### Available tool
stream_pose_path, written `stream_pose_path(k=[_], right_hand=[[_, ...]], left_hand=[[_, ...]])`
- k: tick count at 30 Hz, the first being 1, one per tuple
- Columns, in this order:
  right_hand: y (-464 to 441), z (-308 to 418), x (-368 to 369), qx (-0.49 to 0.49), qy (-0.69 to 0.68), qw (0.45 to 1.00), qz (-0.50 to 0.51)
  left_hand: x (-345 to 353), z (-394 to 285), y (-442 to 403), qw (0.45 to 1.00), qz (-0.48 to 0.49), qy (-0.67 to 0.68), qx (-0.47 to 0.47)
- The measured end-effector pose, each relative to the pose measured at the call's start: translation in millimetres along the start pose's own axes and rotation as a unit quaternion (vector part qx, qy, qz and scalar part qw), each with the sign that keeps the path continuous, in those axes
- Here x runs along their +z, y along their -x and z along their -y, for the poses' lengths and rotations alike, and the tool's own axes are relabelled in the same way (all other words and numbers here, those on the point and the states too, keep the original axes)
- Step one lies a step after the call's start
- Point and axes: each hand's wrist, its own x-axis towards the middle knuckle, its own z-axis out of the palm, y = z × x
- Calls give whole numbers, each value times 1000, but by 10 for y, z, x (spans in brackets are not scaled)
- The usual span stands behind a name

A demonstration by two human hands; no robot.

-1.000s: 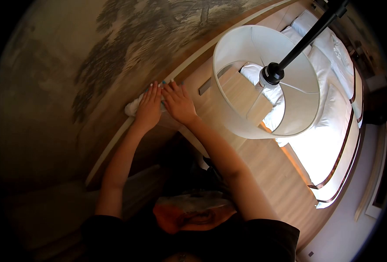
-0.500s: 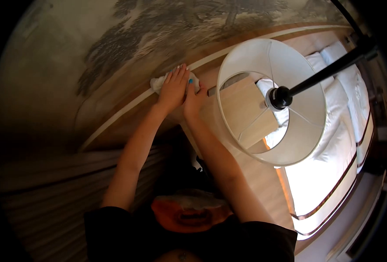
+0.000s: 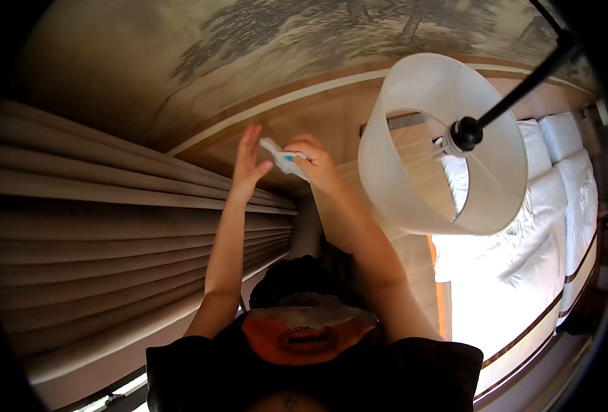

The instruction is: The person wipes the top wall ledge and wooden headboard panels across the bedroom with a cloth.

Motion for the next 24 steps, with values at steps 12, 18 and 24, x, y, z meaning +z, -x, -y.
stream_pose_path(k=[12,18,24], right_hand=[[1231,446,187,213,211,953,41],[1811,485,342,124,413,897,101],[1662,580,256,152,377,912,47]], left_hand=[[-47,410,1347,987,13,14,-160],[151,329,1858,930,119,-334,-100],[266,462,1973,967,53,-156,-193]])
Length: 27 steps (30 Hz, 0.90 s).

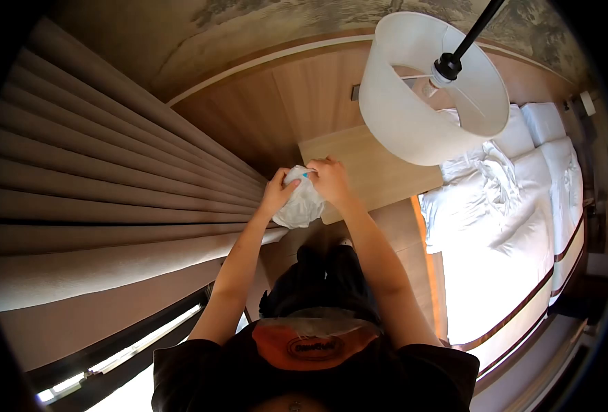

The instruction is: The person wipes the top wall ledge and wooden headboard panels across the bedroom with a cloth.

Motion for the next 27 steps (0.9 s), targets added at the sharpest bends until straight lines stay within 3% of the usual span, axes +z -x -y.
stream_pose_path(k=[2,3,5,8,11,14,16,19,22,25,27], right_hand=[[-132,-236,53,-61,-8,992,-106],[-213,-238,-31,-37,3,995,-89],[-313,-258,-180,6,30,998,-57],[-418,-524,-98,122,-32,992,-9],[-451,-966,312,143,-132,978,-78],[-645,-1123,684,123,-225,956,-143],[-864,-1109,864,70,-242,948,-196],[-1285,-1200,1106,-39,-223,929,-291],[-1852,-1406,1261,-145,-191,890,-387],[-2211,-1569,1348,-233,-105,862,-439],[-2389,-1558,1309,-293,-39,829,-476]], left_hand=[[79,344,-32,998,54,-3,-10],[86,459,-73,997,80,-6,-8],[132,466,-89,978,110,173,-45],[140,765,-341,978,88,178,-59],[160,625,-619,962,-83,261,5],[174,844,-1071,956,-151,237,88],[332,970,-1366,944,-245,190,110],[535,856,-1832,916,-279,230,173],[530,906,-2347,872,-337,16,355],[340,924,-2485,741,-386,-187,517],[145,996,-2572,686,-391,-241,564]])
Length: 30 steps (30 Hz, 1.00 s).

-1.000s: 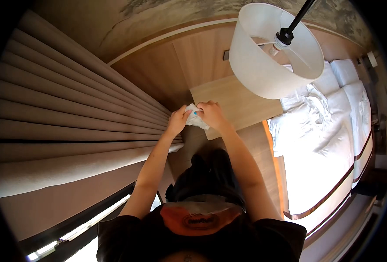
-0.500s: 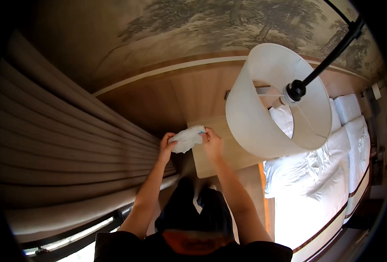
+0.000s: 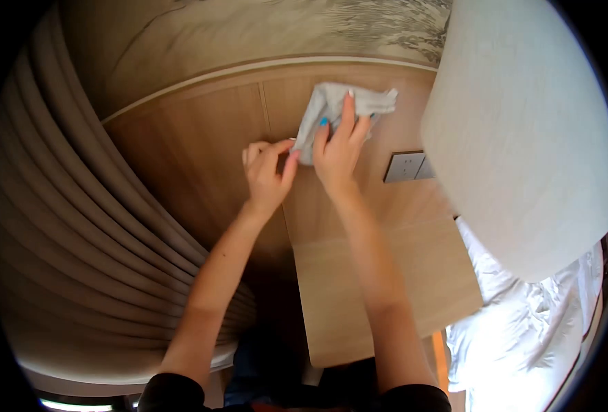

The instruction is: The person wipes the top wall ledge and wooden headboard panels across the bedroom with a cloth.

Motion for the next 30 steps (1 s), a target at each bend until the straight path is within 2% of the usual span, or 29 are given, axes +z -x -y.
stream_pose_path(k=[2,5,8,9,12,15,17,19,22,23,25,27,30], right_hand=[[-167,-21,46,-86,40,995,-29],[-313,-35,58,-145,91,985,1],[-378,-94,93,-281,12,959,34],[-432,-63,89,-321,-12,944,75],[-491,80,179,-313,109,942,58],[-508,263,390,-216,136,967,-13],[-448,432,572,-185,142,972,-27],[-188,721,751,-227,150,962,29],[342,800,856,-269,130,950,95],[539,756,814,-275,124,945,129],[1104,483,717,-337,145,904,220],[1641,85,645,-404,112,871,256],[1647,-70,587,-475,113,841,232]], left_hand=[[-151,185,-32,997,-6,-54,60],[-507,442,-10,982,-6,-151,113],[-696,671,50,959,-8,-221,176],[-735,727,57,949,6,-238,206],[-756,830,97,930,24,-271,246],[-704,830,117,920,17,-301,249],[-742,838,135,940,31,-250,229],[-786,882,153,951,39,-197,235],[-799,1022,197,975,-87,-20,203],[-792,1041,233,975,-128,-41,177],[-815,1037,219,977,-101,-24,189],[-868,1048,187,975,-48,-43,214],[-823,1070,204,977,-34,-43,206]])
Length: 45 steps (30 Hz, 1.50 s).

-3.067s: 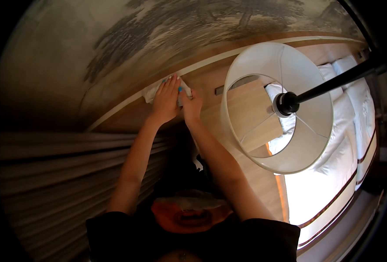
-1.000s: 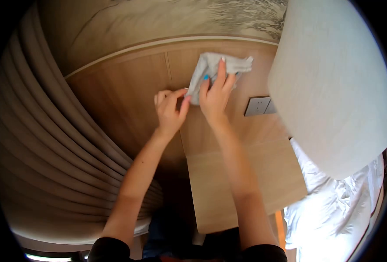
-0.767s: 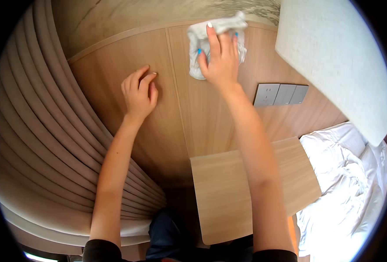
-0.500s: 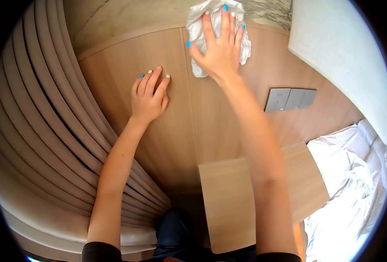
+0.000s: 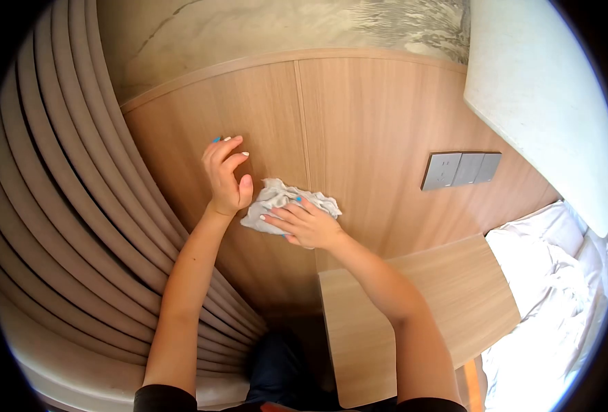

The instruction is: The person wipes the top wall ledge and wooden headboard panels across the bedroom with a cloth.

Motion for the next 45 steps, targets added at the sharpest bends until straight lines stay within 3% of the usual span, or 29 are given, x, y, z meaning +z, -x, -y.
stream_pose_path(k=[3,7,10,15,19,21,23,28,29,31,36,41,43,45], right_hand=[[-409,-411,-221,57,5,997,51],[-1134,-1275,-712,232,77,965,-98],[-1171,-1660,-865,325,86,925,-178],[-635,-1800,-840,454,87,860,-217],[-565,-1572,-653,553,99,790,-247],[-636,-1305,-634,486,95,857,-145],[-568,-1115,-540,323,30,938,-121],[-430,-1329,-682,191,-1,971,-144],[-350,-1422,-734,167,-2,975,-146],[-250,-1579,-839,192,28,964,-181],[281,-2161,-1086,300,8,940,-166],[1094,-2799,-1684,384,71,909,-144],[1438,-3193,-1517,388,81,891,-221],[1757,-3475,-1463,444,122,859,-225]], left_hand=[[11,11,3,1000,4,4,-1],[-1,-116,-102,998,52,-41,-7],[14,-269,-390,994,59,-77,51],[403,-410,-815,984,149,-102,10],[627,-378,-754,974,163,-155,27],[632,-333,-710,980,156,-123,25],[622,-293,-680,986,139,-88,36],[638,-310,-645,991,102,-51,66],[634,-323,-642,982,124,-90,108],[636,-396,-633,953,164,-164,196],[756,-796,-572,910,330,-175,176],[909,-918,-550,878,329,-274,213],[911,-928,-532,872,322,-287,229],[918,-955,-510,872,322,-290,227]])
